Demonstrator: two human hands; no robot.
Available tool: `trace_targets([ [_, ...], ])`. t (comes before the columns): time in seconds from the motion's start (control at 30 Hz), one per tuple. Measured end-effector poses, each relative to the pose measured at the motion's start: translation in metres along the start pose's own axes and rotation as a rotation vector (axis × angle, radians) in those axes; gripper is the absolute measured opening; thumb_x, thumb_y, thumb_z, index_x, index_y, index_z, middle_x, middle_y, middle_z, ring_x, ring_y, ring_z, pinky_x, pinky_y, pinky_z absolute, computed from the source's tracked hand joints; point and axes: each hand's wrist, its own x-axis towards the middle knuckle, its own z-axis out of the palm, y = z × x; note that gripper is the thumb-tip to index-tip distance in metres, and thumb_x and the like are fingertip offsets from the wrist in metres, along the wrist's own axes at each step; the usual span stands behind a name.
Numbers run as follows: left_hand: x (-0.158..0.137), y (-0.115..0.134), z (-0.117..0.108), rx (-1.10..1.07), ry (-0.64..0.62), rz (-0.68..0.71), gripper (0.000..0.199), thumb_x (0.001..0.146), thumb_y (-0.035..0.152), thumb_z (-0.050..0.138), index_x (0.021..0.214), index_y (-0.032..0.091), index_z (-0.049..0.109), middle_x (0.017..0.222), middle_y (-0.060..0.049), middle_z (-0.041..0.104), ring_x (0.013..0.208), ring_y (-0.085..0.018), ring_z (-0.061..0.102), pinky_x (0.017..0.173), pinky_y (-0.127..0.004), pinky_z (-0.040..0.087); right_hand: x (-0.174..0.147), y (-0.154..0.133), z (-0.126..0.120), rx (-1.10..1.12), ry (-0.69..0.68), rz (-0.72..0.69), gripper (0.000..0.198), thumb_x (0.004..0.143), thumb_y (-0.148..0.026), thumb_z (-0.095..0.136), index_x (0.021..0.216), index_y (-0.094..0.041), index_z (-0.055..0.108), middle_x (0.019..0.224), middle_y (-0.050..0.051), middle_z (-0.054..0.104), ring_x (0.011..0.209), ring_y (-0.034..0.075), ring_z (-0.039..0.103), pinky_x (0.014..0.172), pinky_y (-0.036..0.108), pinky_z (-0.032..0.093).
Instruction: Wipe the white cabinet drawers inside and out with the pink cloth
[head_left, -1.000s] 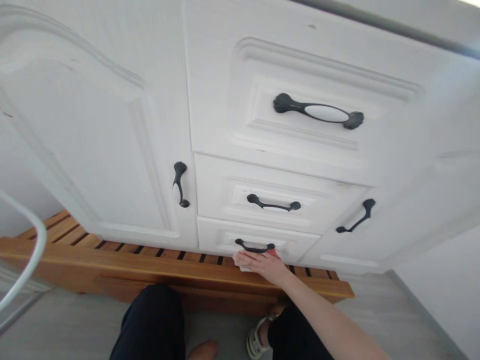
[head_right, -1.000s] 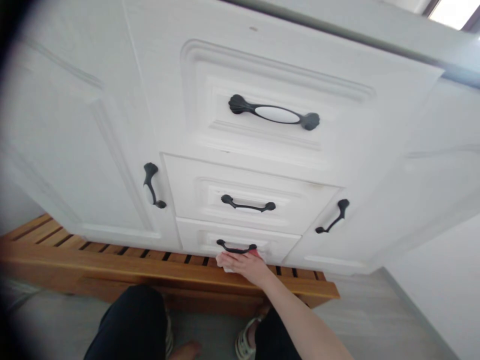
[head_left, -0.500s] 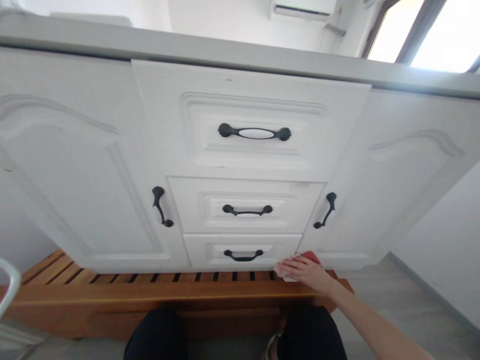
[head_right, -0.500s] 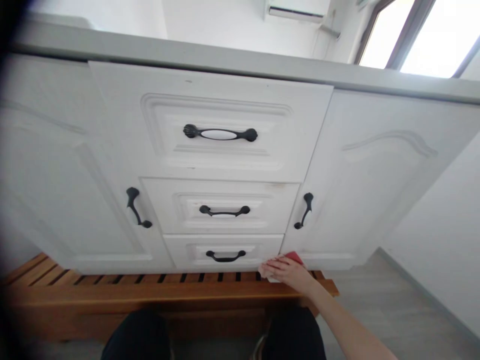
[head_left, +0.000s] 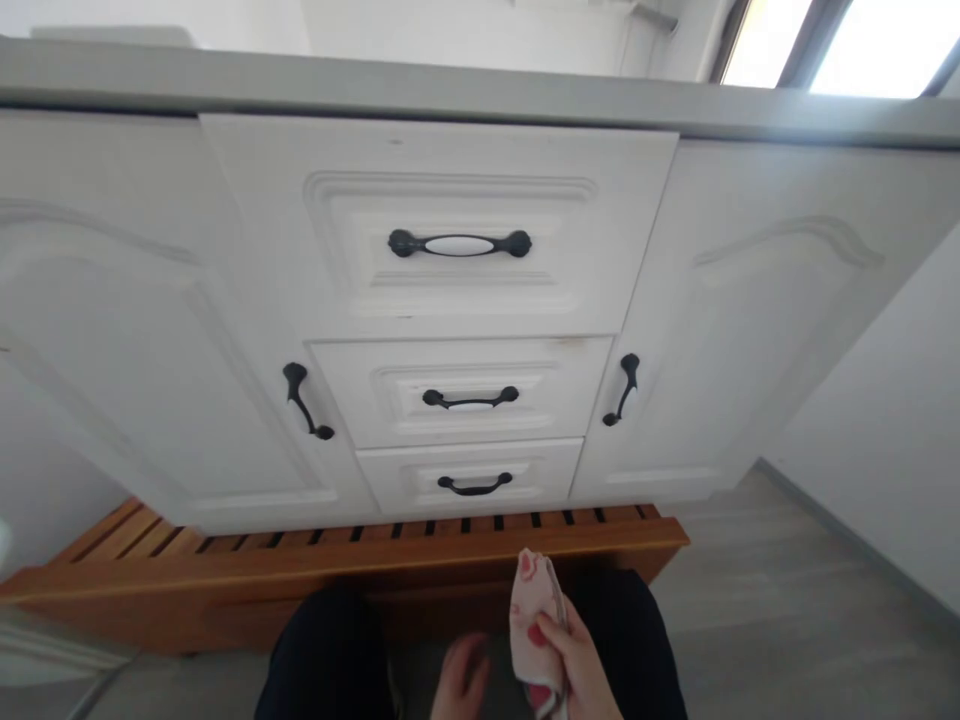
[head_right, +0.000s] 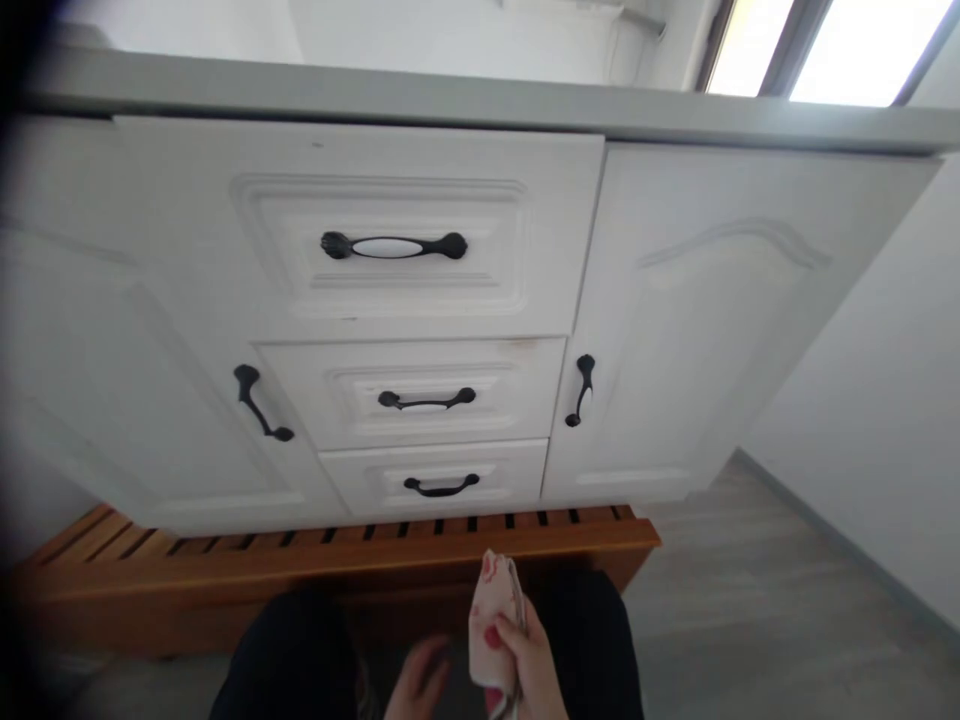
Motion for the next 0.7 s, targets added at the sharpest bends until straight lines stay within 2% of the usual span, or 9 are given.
trace_targets([
  [0.07,-0.004,0.007,0.0,-0.134,0.103,0.16,0.059,0.085,0.063,0.044,0.125,0.023,0.062,0.141,-0.012,0.057,0.14,-0.027,0.046,0.125,-0.04,0.03,-0.015,0.021,0.011,0.062,0.013,0.055,0.069,0.059,-0.05,0.088,0.117,-0.019,0.07,0.109,0.011,0.076,0.101,0.034,0.072,0.091,0.046,0.056],
  [0.13,-0.01,0.02,-0.003,-0.28,0.105,0.268,0.066,0.08,0.069,0.049,0.123,0.021,0.062,0.139,-0.013,0.059,0.138,-0.029,0.048,0.124,-0.039,0.032,-0.021,0.035,0.016,-0.001,0.034,0.021,0.074,0.056,-0.057,0.088,0.117,-0.019,0.071,0.112,0.013,0.075,0.104,0.036,0.071,0.094,0.048,0.055],
  [0.2,-0.017,0.036,-0.007,-0.409,0.015,0.264,0.075,0.074,0.071,0.059,0.129,0.019,0.058,0.142,-0.014,0.058,0.138,-0.03,0.049,0.12,-0.038,0.037,-0.02,0.043,0.017,-0.145,0.05,-0.1,0.076,0.059,-0.062,0.086,0.122,-0.022,0.071,0.125,0.013,0.071,0.118,0.037,0.065,0.104,0.05,0.049],
  [0.27,-0.024,0.05,-0.01,-0.545,-0.035,0.229,0.086,0.069,0.071,0.067,0.134,0.018,0.053,0.144,-0.015,0.058,0.137,-0.031,0.052,0.117,-0.037,0.041,-0.018,0.042,0.016,-0.313,0.01,-0.242,0.072,0.065,-0.063,0.082,0.127,-0.028,0.07,0.139,0.011,0.062,0.134,0.036,0.054,0.115,0.049,0.04],
  [0.33,-0.03,0.058,-0.015,-0.653,-0.007,0.197,0.09,0.064,0.074,0.071,0.134,0.019,0.054,0.142,-0.014,0.06,0.136,-0.033,0.053,0.115,-0.037,0.043,-0.017,0.035,0.014,-0.447,-0.081,-0.341,0.066,0.073,-0.063,0.076,0.131,-0.033,0.068,0.149,0.009,0.054,0.142,0.034,0.045,0.12,0.048,0.034],
  [0.4,-0.036,0.063,-0.02,-0.725,0.017,0.171,0.088,0.061,0.075,0.074,0.129,0.02,0.059,0.139,-0.012,0.064,0.134,-0.034,0.055,0.113,-0.038,0.044,-0.022,0.025,0.013,-0.508,-0.146,-0.364,0.06,0.079,-0.063,0.07,0.133,-0.035,0.066,0.15,0.008,0.053,0.143,0.032,0.044,0.12,0.047,0.033],
  [0.5,-0.046,0.067,-0.032,-0.852,-0.056,0.117,0.079,0.059,0.072,0.078,0.12,0.023,0.064,0.13,-0.01,0.07,0.128,-0.034,0.06,0.109,-0.039,0.047,-0.035,0.011,0.014,-0.462,-0.112,-0.338,0.056,0.081,-0.062,0.068,0.13,-0.033,0.068,0.143,0.008,0.06,0.14,0.032,0.048,0.12,0.046,0.034],
  [0.6,-0.058,0.072,-0.043,-0.951,-0.138,0.04,0.072,0.058,0.073,0.08,0.11,0.024,0.067,0.113,-0.007,0.076,0.117,-0.034,0.066,0.104,-0.041,0.051,-0.048,0.006,0.016,-0.273,-0.117,-0.185,0.057,0.081,-0.068,0.063,0.123,-0.031,0.072,0.129,0.009,0.069,0.127,0.034,0.06,0.114,0.051,0.041],
  [0.7,-0.066,0.074,-0.051,-0.974,-0.174,-0.012,0.066,0.057,0.074,0.079,0.098,0.023,0.071,0.103,-0.007,0.077,0.113,-0.033,0.068,0.102,-0.039,0.052,-0.053,0.007,0.021,-0.129,-0.167,-0.058,0.064,0.08,-0.081,0.049,0.122,-0.037,0.071,0.116,0.008,0.075,0.12,0.038,0.065,0.101,0.06,0.051],
])
